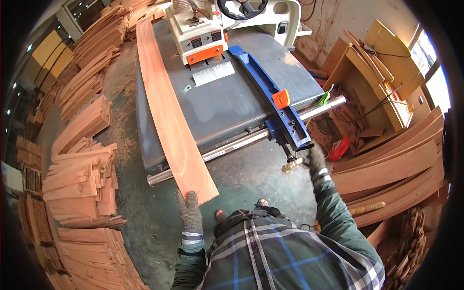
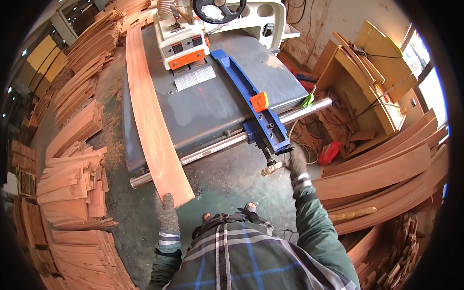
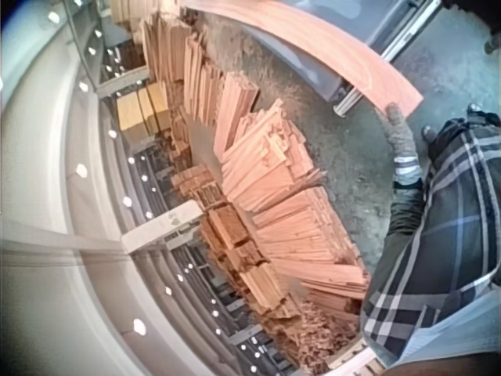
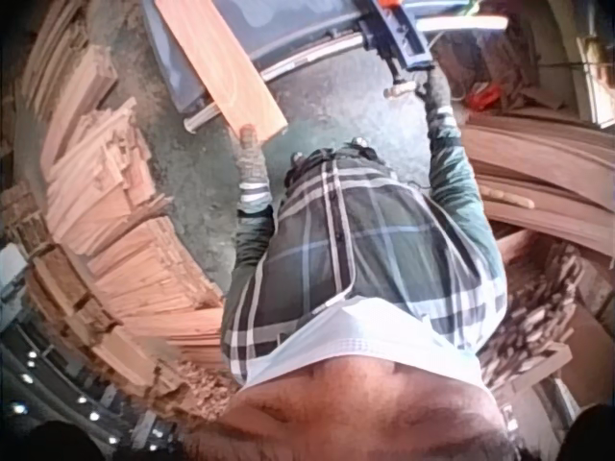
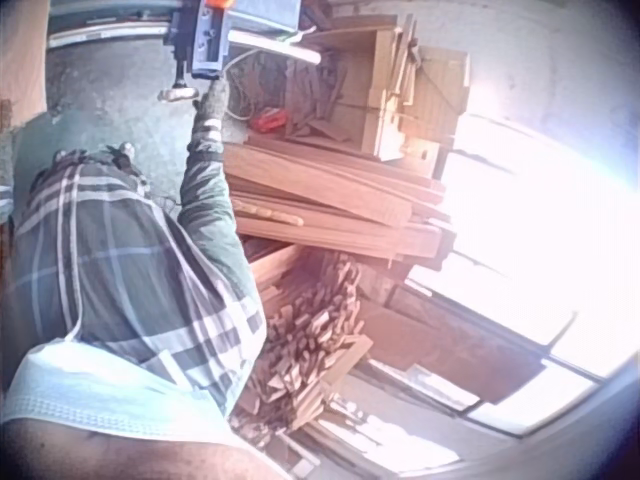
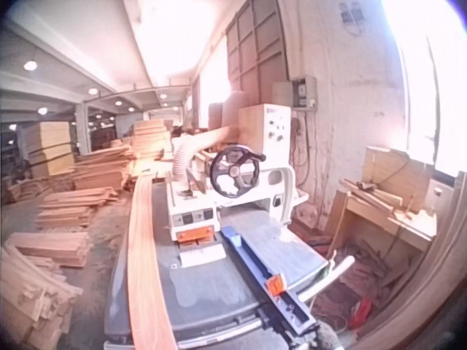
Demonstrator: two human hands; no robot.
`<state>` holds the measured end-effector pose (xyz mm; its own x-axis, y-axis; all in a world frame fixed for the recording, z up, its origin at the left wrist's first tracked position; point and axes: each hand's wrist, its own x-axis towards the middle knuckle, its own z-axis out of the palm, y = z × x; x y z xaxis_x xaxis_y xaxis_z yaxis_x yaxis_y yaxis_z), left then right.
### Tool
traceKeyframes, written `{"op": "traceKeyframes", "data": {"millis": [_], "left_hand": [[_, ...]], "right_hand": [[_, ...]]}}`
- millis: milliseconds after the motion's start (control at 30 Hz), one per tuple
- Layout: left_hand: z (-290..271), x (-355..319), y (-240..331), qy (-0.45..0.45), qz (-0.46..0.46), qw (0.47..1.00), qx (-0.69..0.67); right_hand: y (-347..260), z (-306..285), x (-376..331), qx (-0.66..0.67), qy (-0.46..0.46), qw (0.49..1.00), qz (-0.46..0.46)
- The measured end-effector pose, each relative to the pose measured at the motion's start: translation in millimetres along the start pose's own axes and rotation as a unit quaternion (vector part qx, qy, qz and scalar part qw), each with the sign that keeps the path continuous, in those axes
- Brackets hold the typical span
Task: A worker selects long wood planks from stacks, marks them for processing, and feeds thin strips and larger planks through an industrial jointer or planer machine.
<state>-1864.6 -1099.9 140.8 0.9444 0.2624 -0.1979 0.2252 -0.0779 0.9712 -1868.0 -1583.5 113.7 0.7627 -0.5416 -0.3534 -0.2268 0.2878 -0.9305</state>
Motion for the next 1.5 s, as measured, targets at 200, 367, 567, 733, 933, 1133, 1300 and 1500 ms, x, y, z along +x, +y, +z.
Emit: {"op": "traceKeyframes", "data": {"millis": [200, 367, 567, 733, 933, 1133, 1300, 1500], "left_hand": [[3, -5, 12, 0.006, 0.004, 1.0, -0.022], [3, -6, 19, -0.017, -0.024, 0.998, -0.059], [6, -8, 21, -0.004, -0.013, 0.998, -0.067], [7, -10, 26, -0.008, -0.032, 0.997, -0.062], [6, -8, 18, -0.016, -0.013, 0.998, -0.058], [9, -13, 25, 0.008, -0.008, 0.998, -0.062], [8, -10, 23, -0.018, 0.025, 0.998, -0.058], [11, -10, 26, -0.021, 0.004, 0.998, -0.052]], "right_hand": [[27, 50, -59, 0.372, -0.073, 0.887, 0.263], [22, 71, -67, 0.393, -0.015, 0.895, 0.212], [46, 52, -47, 0.571, -0.073, 0.761, 0.298], [41, 67, -70, 0.017, 0.097, 0.991, -0.089], [64, 65, -54, 0.068, 0.074, 0.987, -0.125], [64, 68, -55, 0.382, -0.045, 0.904, 0.188], [86, 67, -49, 0.295, 0.025, 0.955, 0.016], [141, 48, -4, 0.269, 0.032, 0.962, -0.031]]}}
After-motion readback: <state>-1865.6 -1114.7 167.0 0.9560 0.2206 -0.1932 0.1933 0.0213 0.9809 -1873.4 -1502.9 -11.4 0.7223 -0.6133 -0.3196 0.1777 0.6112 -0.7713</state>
